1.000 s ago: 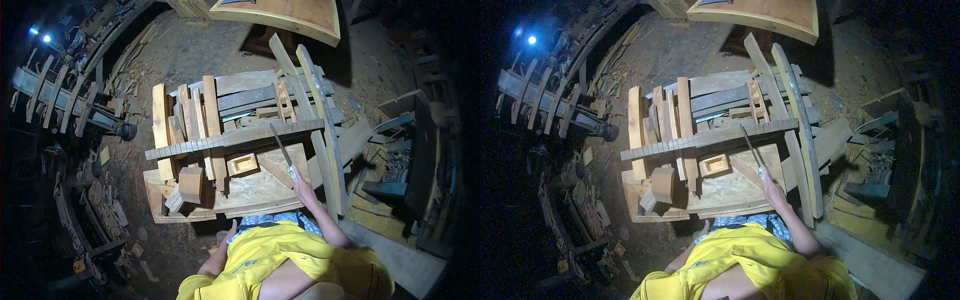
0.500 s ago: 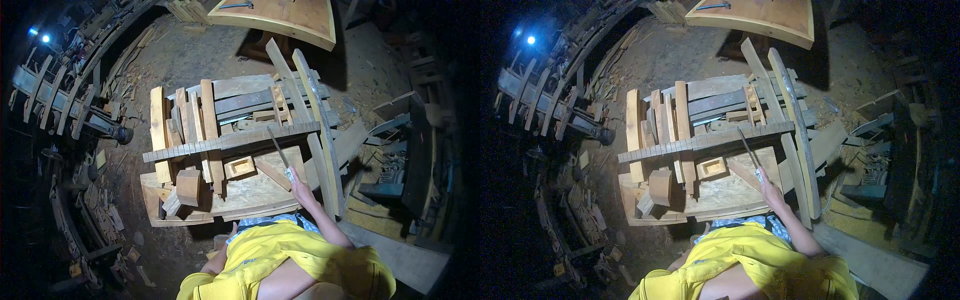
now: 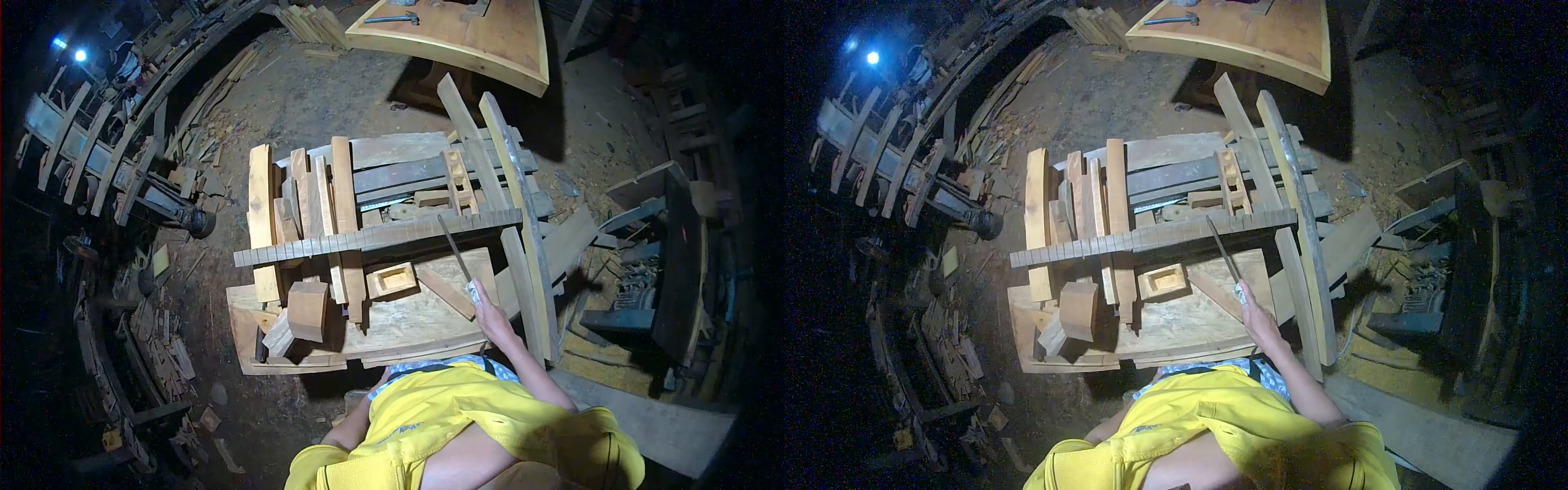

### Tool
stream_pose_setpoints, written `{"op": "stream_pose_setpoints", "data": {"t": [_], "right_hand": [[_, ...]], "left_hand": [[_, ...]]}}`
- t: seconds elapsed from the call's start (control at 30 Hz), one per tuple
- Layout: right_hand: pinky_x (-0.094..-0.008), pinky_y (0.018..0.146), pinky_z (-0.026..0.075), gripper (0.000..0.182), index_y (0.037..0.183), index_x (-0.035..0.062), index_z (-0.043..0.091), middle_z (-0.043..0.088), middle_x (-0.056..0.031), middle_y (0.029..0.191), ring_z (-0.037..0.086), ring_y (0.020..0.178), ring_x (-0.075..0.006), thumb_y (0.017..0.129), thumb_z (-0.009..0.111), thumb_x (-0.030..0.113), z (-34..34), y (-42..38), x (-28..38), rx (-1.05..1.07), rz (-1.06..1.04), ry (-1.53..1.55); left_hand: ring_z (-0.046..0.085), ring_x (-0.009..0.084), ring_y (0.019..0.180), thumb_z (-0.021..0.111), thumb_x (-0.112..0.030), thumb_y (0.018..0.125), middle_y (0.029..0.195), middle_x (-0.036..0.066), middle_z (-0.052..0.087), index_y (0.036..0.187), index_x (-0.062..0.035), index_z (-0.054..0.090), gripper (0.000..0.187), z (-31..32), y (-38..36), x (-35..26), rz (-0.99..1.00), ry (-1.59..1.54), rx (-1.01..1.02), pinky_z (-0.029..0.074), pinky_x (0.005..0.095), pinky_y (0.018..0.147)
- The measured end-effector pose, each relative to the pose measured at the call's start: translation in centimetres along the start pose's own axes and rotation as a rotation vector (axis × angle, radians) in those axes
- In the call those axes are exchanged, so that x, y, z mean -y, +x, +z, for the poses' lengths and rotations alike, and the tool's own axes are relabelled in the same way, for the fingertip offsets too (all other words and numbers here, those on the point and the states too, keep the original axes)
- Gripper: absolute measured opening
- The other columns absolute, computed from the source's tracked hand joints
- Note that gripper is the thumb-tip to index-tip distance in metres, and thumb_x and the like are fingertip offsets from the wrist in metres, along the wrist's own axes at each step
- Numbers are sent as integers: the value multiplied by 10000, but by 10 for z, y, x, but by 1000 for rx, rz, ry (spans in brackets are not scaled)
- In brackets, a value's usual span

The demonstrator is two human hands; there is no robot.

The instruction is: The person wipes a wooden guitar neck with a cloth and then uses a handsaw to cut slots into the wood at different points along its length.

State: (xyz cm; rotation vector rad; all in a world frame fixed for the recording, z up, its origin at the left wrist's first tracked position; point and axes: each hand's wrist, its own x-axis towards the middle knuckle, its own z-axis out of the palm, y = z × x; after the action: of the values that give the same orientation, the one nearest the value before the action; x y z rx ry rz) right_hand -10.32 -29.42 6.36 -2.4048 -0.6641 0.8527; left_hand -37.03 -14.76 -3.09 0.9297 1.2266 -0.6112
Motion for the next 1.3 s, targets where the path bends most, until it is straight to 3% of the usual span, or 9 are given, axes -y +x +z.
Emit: {"op": "stream_pose_setpoints", "data": {"t": [0.33,1.3], "right_hand": [[-508,648,412,584,1365,259,56,551,-288,721,555,709,-452,881,369,168,4,2,-2,-44,-51,-5],[-495,638,411,585,1368,265,47,553,-281,702,565,688,-429,883,365,186,12,-2,6,-63,-25,-51]], "left_hand": [[549,191,918,440,-603,790,1053,140,581,1103,32,538,714,-17,7,6,40,4,25,416,288,827],[560,189,899,431,-595,798,1036,143,590,1102,31,538,704,-26,33,32,113,96,91,426,286,809]]}}
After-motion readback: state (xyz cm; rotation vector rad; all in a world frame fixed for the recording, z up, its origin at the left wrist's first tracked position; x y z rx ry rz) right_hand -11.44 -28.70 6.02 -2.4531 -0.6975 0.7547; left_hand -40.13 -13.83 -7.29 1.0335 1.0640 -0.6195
